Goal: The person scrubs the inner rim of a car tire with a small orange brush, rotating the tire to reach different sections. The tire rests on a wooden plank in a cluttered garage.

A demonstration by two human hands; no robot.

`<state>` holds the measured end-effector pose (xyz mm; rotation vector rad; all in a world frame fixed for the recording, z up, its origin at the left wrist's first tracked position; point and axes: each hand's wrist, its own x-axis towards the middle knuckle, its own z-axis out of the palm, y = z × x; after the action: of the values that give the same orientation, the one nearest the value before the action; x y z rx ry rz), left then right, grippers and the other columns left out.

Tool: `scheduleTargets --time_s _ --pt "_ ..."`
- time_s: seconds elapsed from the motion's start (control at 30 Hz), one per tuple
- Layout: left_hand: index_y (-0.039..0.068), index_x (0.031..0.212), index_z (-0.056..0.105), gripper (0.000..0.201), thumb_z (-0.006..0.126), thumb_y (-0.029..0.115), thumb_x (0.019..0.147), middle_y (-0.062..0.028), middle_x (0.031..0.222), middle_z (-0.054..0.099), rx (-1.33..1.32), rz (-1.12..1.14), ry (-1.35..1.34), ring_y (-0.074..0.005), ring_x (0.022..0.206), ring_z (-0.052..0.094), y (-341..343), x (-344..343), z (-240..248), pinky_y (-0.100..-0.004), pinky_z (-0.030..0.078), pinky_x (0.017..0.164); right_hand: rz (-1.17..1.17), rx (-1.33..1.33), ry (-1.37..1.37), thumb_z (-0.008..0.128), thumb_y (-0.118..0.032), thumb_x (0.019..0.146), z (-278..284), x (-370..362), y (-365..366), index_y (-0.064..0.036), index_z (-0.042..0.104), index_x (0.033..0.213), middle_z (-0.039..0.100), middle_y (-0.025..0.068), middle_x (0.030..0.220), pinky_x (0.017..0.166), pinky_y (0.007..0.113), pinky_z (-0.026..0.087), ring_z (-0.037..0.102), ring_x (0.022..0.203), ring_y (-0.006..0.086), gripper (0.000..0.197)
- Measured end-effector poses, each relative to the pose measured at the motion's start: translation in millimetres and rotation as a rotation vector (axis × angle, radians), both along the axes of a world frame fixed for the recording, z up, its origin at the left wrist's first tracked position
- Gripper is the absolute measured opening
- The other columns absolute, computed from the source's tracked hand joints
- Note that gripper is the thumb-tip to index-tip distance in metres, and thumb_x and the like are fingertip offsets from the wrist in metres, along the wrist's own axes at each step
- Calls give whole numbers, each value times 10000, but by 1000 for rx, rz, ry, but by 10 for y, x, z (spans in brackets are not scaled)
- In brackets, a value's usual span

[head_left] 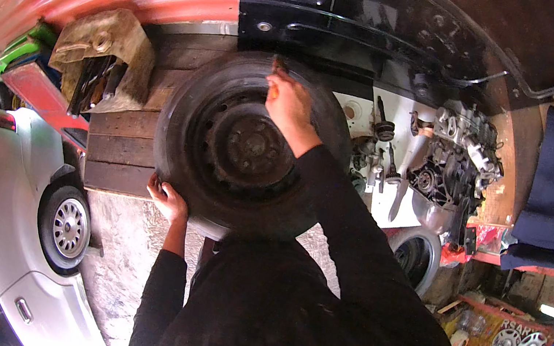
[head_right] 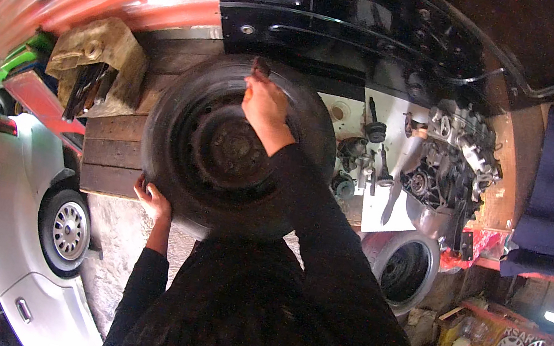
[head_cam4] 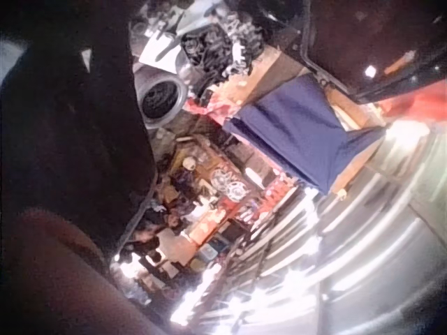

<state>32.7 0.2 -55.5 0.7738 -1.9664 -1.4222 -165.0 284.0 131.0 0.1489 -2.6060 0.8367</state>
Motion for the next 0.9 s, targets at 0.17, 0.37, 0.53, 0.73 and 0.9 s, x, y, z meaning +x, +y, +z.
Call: scheduleTargets --time_s 0.17,0.37,0.53,0.73,0.9 --pt "-41 1356 491 408 455 119 982 -222 1349 540 28 -26 7 -341 1216 548 -74 6 -125 -446 432 1076 372 -212 -325 734 -169 861 -38 67 -151 -88 778 988 758 163 957 861 438 566 729 933 355 157" --pt "-48 1349 486 413 499 157 991 -241 1333 555 -411 -128 81 -391 1221 547 -311 33 -21 -500 409 1086 334 -740 -365 731 -196 964 -392 868 161 -43 771 1050 772 66 953 759 318 564 731 856 176 181" --pt "-16 1221 631 374 638 94 864 -217 1294 636 -587 -512 103 -411 1225 573 580 -752 1276 -508 399 1097 102 -1181 -641 707 -206 996 -626 1948 745 -37 752 1114 741 30 941 746 272 560 668 816 115 211" --pt "36 1223 628 487 756 251 805 -212 1225 648 -743 -1220 163 -412 1206 589 2586 -1834 1690 -505 426 1090 -124 -1421 -469 698 -137 993 -674 2447 1080 0 726 1123 736 99 1068 798 331 635 716 964 189 191" --pt "55 1379 527 682 793 289 796 -180 1384 572 -1096 -1417 -104 -384 1285 561 3582 -2348 1444 -500 442 1100 -442 -1395 19 656 -121 1016 -434 2153 1453 44 687 1113 708 139 1128 792 357 642 712 971 222 193"
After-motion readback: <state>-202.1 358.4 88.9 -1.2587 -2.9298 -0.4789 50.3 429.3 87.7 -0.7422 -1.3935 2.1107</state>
